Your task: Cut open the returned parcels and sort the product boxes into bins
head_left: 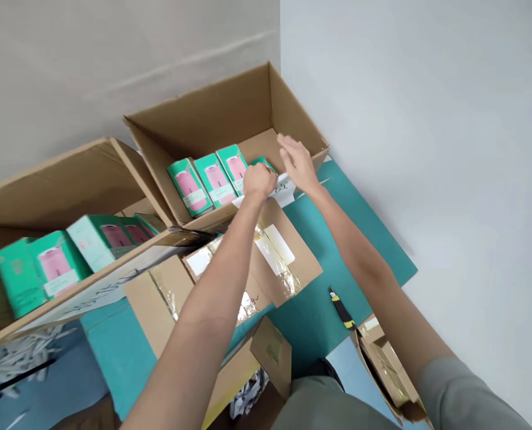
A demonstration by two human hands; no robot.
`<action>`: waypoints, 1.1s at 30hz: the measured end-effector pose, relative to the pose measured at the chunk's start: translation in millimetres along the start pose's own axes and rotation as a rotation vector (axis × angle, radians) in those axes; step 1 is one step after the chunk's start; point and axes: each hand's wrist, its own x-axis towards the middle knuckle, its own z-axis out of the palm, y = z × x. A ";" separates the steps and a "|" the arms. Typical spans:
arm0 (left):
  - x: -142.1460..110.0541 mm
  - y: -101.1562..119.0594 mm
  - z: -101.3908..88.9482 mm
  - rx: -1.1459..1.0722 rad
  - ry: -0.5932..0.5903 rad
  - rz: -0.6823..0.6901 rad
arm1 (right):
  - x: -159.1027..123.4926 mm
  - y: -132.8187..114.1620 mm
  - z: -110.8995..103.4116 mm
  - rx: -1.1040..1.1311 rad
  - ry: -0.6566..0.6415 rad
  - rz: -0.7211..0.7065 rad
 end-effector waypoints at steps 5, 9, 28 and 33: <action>7.2 -6.3 14.7 -0.021 0.042 0.013 | -135.9 82.2 -7.2 -0.138 0.184 0.277; 7.3 -10.5 14.4 -0.103 0.058 0.105 | -251.8 136.2 15.0 -0.215 0.132 0.493; -507.9 -176.7 -14.7 -0.139 0.307 0.105 | -338.8 124.2 31.4 -0.045 0.167 0.583; -655.7 -253.6 0.1 -0.220 0.458 -0.622 | -440.4 47.7 54.1 0.178 0.205 0.479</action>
